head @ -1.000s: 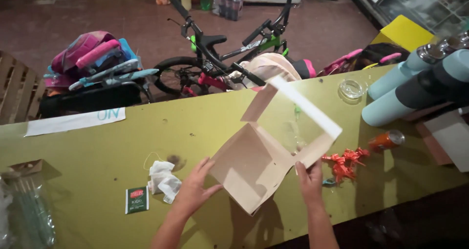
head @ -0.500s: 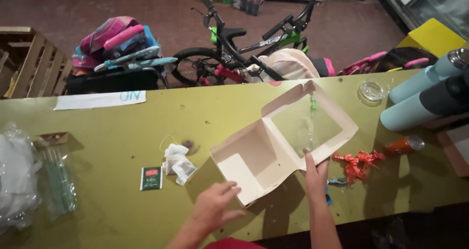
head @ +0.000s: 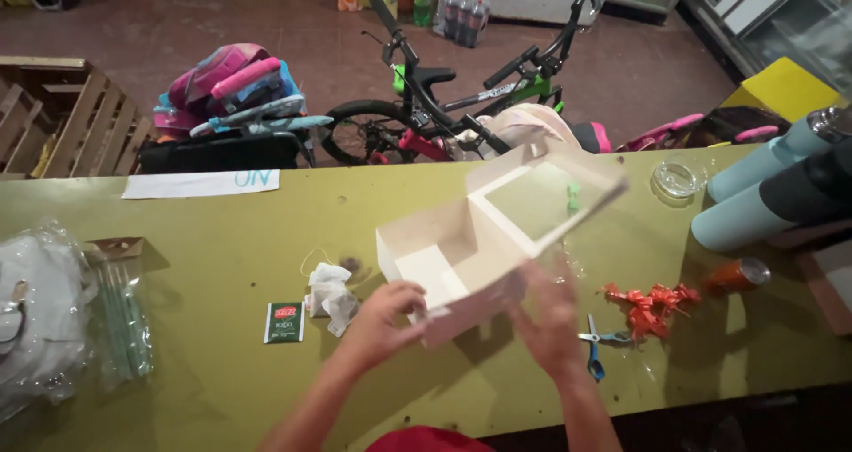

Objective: Assembling a cardboard gift box by folding and interlocking its flaps

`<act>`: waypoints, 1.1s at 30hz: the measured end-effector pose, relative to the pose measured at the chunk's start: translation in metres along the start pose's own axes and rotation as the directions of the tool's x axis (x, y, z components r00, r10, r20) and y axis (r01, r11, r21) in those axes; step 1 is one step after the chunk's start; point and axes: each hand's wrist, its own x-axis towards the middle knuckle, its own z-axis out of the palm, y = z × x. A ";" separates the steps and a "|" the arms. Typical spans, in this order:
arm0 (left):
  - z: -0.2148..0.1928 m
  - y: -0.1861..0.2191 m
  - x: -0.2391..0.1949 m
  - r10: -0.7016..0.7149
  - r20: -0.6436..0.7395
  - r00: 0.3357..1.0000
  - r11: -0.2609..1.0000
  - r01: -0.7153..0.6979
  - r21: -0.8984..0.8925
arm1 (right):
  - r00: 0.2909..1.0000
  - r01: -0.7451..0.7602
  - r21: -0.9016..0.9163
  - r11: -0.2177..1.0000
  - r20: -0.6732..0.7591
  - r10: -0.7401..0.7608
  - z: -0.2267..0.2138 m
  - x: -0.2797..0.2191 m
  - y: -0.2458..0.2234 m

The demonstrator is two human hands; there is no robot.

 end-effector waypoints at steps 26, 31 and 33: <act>-0.001 -0.038 0.019 0.597 -0.122 0.793 0.500 -0.248 0.830 | 0.920 0.212 0.020 0.977 0.335 -0.206 0.102 0.042 0.037; 0.007 -0.050 0.029 0.554 -0.053 0.831 0.486 -0.271 0.831 | 0.914 0.260 -0.041 0.965 0.333 -0.232 0.105 0.037 0.033; 0.017 -0.065 0.037 0.444 0.009 0.896 0.554 -0.282 0.783 | 0.906 0.290 -0.069 0.955 0.340 -0.251 0.094 0.041 0.018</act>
